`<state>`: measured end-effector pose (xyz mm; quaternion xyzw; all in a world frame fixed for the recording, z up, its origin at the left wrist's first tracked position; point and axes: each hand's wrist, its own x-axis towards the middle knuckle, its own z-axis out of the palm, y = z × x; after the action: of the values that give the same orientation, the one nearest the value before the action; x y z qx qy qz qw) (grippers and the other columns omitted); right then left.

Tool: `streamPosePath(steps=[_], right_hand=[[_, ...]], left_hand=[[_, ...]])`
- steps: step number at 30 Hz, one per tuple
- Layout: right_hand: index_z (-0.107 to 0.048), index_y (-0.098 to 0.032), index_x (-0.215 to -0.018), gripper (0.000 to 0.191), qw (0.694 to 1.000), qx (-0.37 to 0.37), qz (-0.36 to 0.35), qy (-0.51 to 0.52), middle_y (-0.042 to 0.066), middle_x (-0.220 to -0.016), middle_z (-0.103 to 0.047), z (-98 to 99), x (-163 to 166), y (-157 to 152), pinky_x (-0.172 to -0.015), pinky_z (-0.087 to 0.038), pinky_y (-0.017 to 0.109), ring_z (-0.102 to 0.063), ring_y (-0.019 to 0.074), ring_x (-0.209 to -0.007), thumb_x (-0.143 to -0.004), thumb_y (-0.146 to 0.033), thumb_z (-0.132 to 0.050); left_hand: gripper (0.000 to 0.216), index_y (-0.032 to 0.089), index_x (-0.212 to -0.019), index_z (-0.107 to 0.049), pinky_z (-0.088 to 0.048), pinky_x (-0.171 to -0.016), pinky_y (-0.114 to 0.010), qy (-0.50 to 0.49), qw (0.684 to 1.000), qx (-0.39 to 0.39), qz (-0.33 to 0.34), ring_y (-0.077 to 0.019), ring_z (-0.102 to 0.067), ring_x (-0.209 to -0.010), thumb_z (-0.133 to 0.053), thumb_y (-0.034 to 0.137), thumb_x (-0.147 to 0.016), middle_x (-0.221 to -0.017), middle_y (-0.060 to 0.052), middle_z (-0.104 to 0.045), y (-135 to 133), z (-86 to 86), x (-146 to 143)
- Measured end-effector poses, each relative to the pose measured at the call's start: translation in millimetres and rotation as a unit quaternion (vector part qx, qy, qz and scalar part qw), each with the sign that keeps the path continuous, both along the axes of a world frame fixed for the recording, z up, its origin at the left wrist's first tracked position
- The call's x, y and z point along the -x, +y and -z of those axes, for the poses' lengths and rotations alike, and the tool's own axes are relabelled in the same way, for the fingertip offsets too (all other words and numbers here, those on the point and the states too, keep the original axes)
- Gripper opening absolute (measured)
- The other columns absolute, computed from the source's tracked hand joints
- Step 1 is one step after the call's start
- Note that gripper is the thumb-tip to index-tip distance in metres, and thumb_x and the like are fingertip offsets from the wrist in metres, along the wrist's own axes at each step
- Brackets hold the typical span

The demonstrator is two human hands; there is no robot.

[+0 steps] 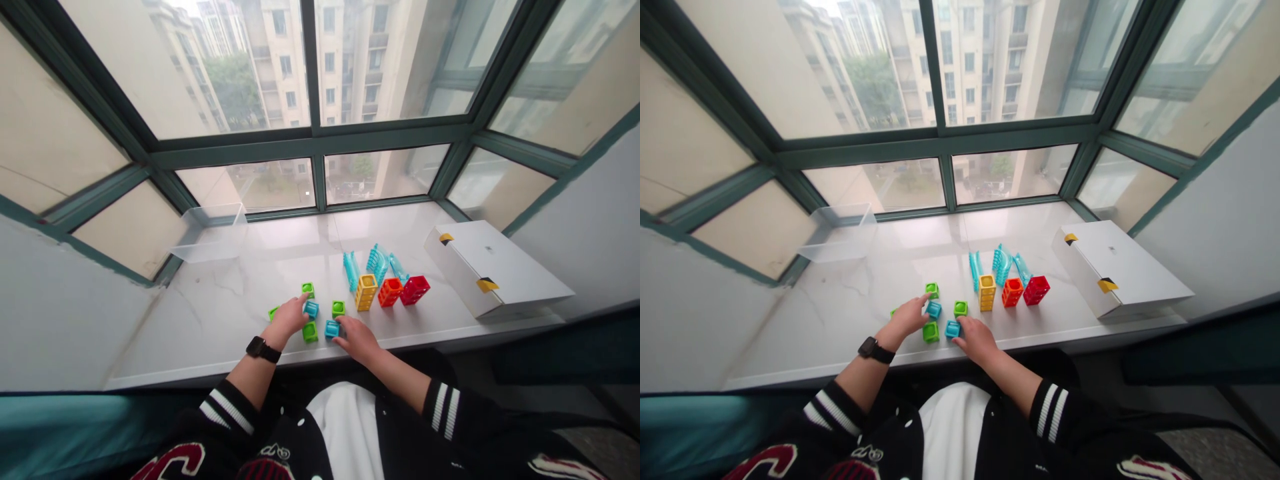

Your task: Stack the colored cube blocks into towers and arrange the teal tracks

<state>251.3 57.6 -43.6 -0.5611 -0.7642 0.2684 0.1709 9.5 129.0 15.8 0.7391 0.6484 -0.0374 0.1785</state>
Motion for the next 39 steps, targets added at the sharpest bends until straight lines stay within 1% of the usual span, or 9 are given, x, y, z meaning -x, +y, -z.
streamPosePath(steps=[3,7,12,17,22,26,32,36,39], right_hand=[[-0.06,-0.022,-0.141,0.055,1.0,-0.011,0.006,0.012,0.015,-0.137,-0.068,2.6,-3.8,-1.4,-0.108,-0.052,0.046,-0.066,0.0323,-0.126,-0.09,-0.032,-0.079],[-0.061,-0.021,-0.138,0.049,0.999,-0.026,0.009,0.044,0.013,-0.129,-0.069,-9.2,-13.6,-6.5,-0.097,-0.058,0.042,-0.071,0.0284,-0.11,-0.092,-0.033,-0.074],[-0.069,-0.025,-0.123,0.025,0.984,-0.131,0.029,0.118,0.008,-0.1,-0.073,-54.6,-37.9,-10.4,-0.087,-0.06,0.041,-0.071,0.0248,-0.091,-0.101,-0.03,-0.058],[-0.066,-0.026,-0.133,0.033,0.961,-0.244,0.092,0.093,0.012,-0.124,-0.07,-102.0,-65.4,7.7,-0.109,-0.054,0.048,-0.066,0.0299,-0.12,-0.101,-0.026,-0.055],[-0.05,-0.023,-0.154,0.059,0.981,-0.176,0.077,-0.029,0.014,-0.156,-0.054,-117.6,-75.0,40.9,-0.119,-0.048,0.052,-0.052,0.0332,-0.144,-0.097,-0.025,-0.063],[-0.052,-0.023,-0.153,0.057,0.987,-0.108,0.065,-0.1,0.014,-0.161,-0.049,-116.5,-75.5,61.6,-0.111,-0.052,0.051,-0.058,0.0341,-0.138,-0.098,-0.023,-0.062],[-0.064,-0.025,-0.14,0.044,0.99,-0.078,0.061,-0.103,0.015,-0.139,-0.062,-114.7,-87.8,69.1,-0.093,-0.057,0.043,-0.068,0.031,-0.113,-0.096,-0.022,-0.067],[-0.066,-0.025,-0.132,0.04,0.992,-0.078,0.063,-0.072,0.012,-0.132,-0.063,-128.9,-107.5,56.9,-0.093,-0.058,0.042,-0.068,0.0296,-0.112,-0.093,-0.018,-0.069],[-0.065,-0.027,-0.131,0.039,0.991,-0.121,0.064,-0.01,0.01,-0.13,-0.064,-150.7,-123.5,42.2,-0.1,-0.058,0.043,-0.067,0.0288,-0.117,-0.093,-0.022,-0.066]], left_hand=[[0.055,0.027,-0.147,-0.058,-0.054,-0.091,-0.035,-0.042,0.998,-0.028,-0.027,-0.027,-0.071,-0.111,-0.06,0.035,-0.092,-0.126,-0.009,-0.074,-3.2,-5.9,17.7],[0.037,0.023,-0.125,-0.069,-0.054,-0.089,-0.034,-0.073,0.991,-0.087,-0.072,-0.0237,-0.071,-0.1,-0.053,0.043,-0.098,-0.114,-0.007,-0.077,4.9,-13.3,46.7],[0.036,0.022,-0.116,-0.072,-0.054,-0.092,-0.036,-0.043,0.983,-0.135,-0.115,-0.0264,-0.07,-0.108,-0.046,0.043,-0.102,-0.114,-0.009,-0.077,47.2,-2.7,82.9],[0.039,0.017,-0.117,-0.072,-0.054,-0.096,-0.038,-0.014,0.986,-0.102,-0.13,-0.0293,-0.07,-0.111,-0.048,0.042,-0.1,-0.117,-0.015,-0.076,90.3,27.4,95.1],[0.042,0.014,-0.12,-0.072,-0.052,-0.102,-0.039,-0.02,0.993,-0.083,-0.088,-0.0309,-0.069,-0.114,-0.055,0.044,-0.097,-0.118,-0.017,-0.075,104.3,49.9,80.6],[0.047,0.015,-0.126,-0.07,-0.048,-0.109,-0.037,-0.037,0.995,-0.072,-0.059,-0.0284,-0.067,-0.119,-0.056,0.049,-0.098,-0.121,-0.015,-0.074,104.3,52.4,75.5],[0.045,0.018,-0.133,-0.065,-0.042,-0.119,-0.045,-0.123,0.97,-0.202,-0.056,-0.0295,-0.058,-0.133,-0.051,0.048,-0.102,-0.137,-0.015,-0.066,78.9,19.4,49.1],[0.044,0.022,-0.138,-0.06,-0.045,-0.118,-0.045,-0.247,0.937,-0.232,0.084,-0.0272,-0.059,-0.132,-0.057,0.046,-0.101,-0.138,-0.013,-0.064,35.7,-7.1,-17.5],[0.065,0.026,-0.153,-0.047,-0.045,-0.118,-0.052,-0.302,0.917,-0.199,0.166,-0.0313,-0.056,-0.138,-0.067,0.051,-0.097,-0.148,-0.015,-0.06,7.6,-17.3,-73.9]])
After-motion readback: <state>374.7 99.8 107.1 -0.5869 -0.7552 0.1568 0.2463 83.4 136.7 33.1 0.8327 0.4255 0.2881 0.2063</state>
